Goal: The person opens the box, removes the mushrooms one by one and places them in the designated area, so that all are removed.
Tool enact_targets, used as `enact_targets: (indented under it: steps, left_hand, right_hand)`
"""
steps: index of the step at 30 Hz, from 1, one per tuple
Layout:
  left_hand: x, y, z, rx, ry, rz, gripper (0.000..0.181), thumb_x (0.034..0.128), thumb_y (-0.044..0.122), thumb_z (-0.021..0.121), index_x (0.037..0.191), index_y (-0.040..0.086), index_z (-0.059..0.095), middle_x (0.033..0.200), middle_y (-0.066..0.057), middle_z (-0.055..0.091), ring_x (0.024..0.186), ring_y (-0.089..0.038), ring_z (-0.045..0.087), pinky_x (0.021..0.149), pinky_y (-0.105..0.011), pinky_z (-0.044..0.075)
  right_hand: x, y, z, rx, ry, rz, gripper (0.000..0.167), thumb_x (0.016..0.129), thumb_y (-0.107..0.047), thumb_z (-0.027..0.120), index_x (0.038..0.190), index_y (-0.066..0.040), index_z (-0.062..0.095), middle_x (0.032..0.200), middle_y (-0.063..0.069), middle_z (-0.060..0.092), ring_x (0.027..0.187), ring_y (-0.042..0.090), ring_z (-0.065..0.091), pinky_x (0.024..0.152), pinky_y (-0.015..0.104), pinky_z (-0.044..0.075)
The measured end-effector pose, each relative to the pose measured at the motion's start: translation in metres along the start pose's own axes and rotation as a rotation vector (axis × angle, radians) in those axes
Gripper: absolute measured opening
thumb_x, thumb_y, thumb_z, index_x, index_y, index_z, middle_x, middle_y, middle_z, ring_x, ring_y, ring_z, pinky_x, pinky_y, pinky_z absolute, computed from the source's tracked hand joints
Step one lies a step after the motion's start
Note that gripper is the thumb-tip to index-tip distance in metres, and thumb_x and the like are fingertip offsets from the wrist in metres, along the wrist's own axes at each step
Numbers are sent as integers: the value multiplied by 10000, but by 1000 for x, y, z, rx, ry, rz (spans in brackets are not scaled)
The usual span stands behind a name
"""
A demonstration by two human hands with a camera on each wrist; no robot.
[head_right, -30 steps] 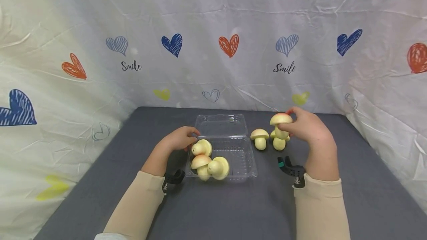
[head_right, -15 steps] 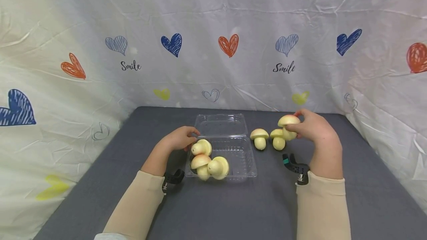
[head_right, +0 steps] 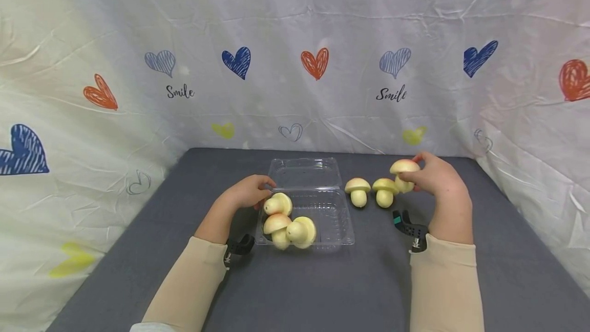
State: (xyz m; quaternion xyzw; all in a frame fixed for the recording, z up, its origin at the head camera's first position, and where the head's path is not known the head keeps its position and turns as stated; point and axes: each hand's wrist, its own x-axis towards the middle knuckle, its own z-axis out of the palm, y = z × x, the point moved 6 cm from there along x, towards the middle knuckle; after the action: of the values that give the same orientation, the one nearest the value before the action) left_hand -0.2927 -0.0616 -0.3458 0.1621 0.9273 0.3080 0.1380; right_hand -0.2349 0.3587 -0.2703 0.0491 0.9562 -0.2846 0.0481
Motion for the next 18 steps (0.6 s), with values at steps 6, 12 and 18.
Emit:
enact_targets:
  steps: [6, 12, 18]
  left_hand:
    - [0, 0, 0, -4, 0, 5, 365, 1080, 137, 521, 1432, 53, 572, 762, -76, 678, 599, -245, 597, 574, -328, 442]
    - [0, 0, 0, 2, 4, 4, 356, 1076, 134, 527, 1419, 59, 582, 761, -69, 678, 612, -258, 616, 575, -326, 447]
    - [0, 0, 0, -1, 0, 3, 363, 1077, 138, 529, 1427, 53, 575, 765, -72, 679, 610, -251, 612, 577, -327, 449]
  right_hand:
    - [4, 10, 1, 15, 4, 31, 801, 970, -485, 654, 1454, 63, 327, 923, 144, 715, 938, 351, 650, 773, 505, 488]
    - [5, 19, 4, 37, -14, 67, 834, 977, -470, 646, 1473, 93, 281, 1000, 214, 680, 876, 319, 662, 711, 421, 512]
    - [8, 29, 7, 64, -4, 105, 818, 988, -461, 626, 1468, 101, 275, 1126, 300, 612, 940, 388, 657, 725, 447, 521]
